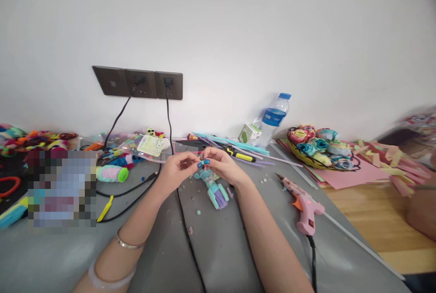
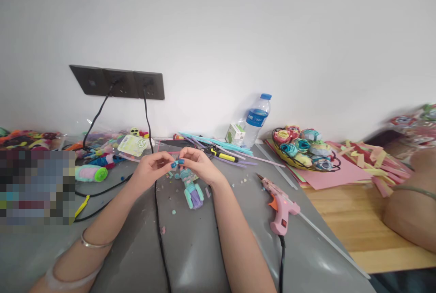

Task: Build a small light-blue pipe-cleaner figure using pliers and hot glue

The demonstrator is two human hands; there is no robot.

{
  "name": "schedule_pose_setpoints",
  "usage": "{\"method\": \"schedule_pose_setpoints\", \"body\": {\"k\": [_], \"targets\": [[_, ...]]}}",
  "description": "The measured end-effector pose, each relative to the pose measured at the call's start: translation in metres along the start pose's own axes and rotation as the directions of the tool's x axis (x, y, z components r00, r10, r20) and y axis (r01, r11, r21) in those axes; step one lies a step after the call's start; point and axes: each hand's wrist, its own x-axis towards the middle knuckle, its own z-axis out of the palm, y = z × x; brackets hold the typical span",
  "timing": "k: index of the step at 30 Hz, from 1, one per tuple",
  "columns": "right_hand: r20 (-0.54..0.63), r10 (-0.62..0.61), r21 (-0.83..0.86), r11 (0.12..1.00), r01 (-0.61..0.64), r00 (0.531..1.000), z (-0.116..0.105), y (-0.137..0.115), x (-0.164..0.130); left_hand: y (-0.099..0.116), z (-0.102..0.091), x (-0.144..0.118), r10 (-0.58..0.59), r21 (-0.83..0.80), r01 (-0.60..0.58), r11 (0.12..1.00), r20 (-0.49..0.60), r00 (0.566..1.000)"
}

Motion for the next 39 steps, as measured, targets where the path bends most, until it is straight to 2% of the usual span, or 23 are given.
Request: {"method": "schedule_pose_setpoints", "body": {"k": [2, 5, 7, 10, 25, 30, 39], "targets": [[-0.097, -0.071, -0.005, 0.997, 0.071, 0.993, 0.002, 0.002, 0.004, -0.005, 0.002, 0.0, -0.008, -0.01, 0.007, 1.0, -0.104, 0.995], [-0.24, -0.224, -0.087, 0.974, 0.209, 0.945, 0.005, 0.007, 0.009, -0.011, 0.006, -0.001, -0.008, -0.013, 0.004, 1.0, -0.284, 0.959], [-0.262, -0.271, -0.138, 0.961, 0.241, 0.926, 0.009, 0.009, 0.01, -0.012, 0.009, -0.001, 0.002, 0.005, 0.0, 1.0, -0.354, 0.935], [-0.243, -0.265, -0.167, 0.959, 0.229, 0.933, 0.013, 0.013, 0.011, -0.012, 0.012, -0.001, 0.024, 0.054, -0.002, 0.999, -0.407, 0.913], [-0.278, -0.321, -0.205, 0.941, 0.271, 0.905, 0.016, 0.016, 0.013, -0.014, 0.013, -0.002, 0.211, 0.25, -0.116, 0.961, -0.397, 0.893], [-0.284, -0.305, -0.198, 0.946, 0.256, 0.909, 0.015, 0.016, 0.012, -0.012, 0.012, -0.003, 0.27, 0.279, -0.172, 0.945, -0.366, 0.891], [-0.23, -0.269, -0.124, 0.961, 0.245, 0.935, 0.01, 0.017, 0.012, -0.011, 0.009, -0.003, 0.299, 0.304, -0.205, 0.93, -0.305, 0.904]]}}
